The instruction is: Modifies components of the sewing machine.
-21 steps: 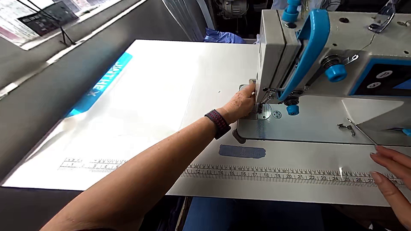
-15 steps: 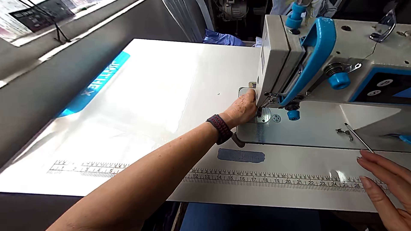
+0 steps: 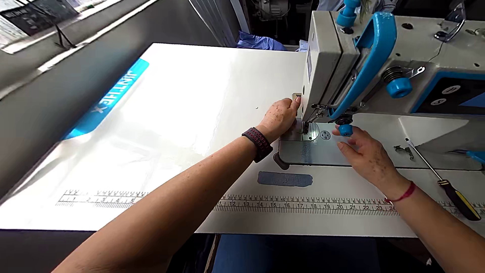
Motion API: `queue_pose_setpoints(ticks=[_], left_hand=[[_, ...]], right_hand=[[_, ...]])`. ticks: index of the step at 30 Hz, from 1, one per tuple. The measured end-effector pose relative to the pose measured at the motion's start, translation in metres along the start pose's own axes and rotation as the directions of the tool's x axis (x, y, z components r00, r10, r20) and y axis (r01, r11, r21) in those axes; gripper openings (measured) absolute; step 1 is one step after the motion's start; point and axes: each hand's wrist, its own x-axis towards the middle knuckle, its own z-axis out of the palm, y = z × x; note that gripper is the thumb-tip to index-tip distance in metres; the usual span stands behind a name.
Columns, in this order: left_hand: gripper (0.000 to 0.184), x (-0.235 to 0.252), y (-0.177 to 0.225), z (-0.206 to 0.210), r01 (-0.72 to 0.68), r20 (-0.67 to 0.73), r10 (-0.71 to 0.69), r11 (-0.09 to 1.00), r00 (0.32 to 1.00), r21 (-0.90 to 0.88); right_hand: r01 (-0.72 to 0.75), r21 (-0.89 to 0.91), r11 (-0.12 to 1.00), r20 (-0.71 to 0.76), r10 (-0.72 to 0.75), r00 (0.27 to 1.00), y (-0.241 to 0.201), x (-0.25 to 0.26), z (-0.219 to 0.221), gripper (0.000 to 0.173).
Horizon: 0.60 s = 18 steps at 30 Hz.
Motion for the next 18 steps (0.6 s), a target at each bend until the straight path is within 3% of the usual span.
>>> queue_pose_setpoints(ticks=[3,6,8,10,12,15,18], left_hand=[[0.041,-0.014,-0.007,-0.002,-0.016,-0.012,0.012,0.937,1.0,-0.349],[0.043,-0.025,-0.005,0.0,0.026,0.052,-0.003,0.898,0.999,-0.44],[0.045,-0.021,-0.005,-0.005,0.013,0.037,-0.001,0.947,0.999,-0.321],[0.047,-0.012,-0.011,-0.019,-0.102,-0.127,0.093,0.993,0.988,-0.066],[0.047,-0.003,-0.023,-0.038,-0.165,-0.277,0.178,0.984,0.944,0.071],[0.039,-0.012,-0.044,-0.06,-0.143,-0.321,0.188,0.977,0.928,0.159],[0.027,-0.04,-0.07,-0.069,-0.2,-0.177,0.255,0.939,0.95,0.28]], right_hand=[[-0.121,0.023,0.992,-0.04,0.122,0.992,-0.008,0.029,0.011,0.03],[-0.212,-0.009,0.977,-0.086,0.21,0.974,-0.02,0.038,0.019,0.02],[-0.255,0.028,0.967,-0.111,0.256,0.96,-0.026,0.036,0.023,0.026],[-0.236,0.058,0.97,-0.131,0.242,0.961,-0.026,0.031,0.025,0.039],[-0.135,0.046,0.99,-0.157,0.141,0.978,-0.018,0.025,0.026,0.046],[0.022,-0.005,1.0,-0.17,-0.023,0.985,-0.008,0.026,0.037,0.031],[0.124,-0.163,0.979,-0.133,-0.147,0.98,-0.007,0.035,0.045,0.011]])
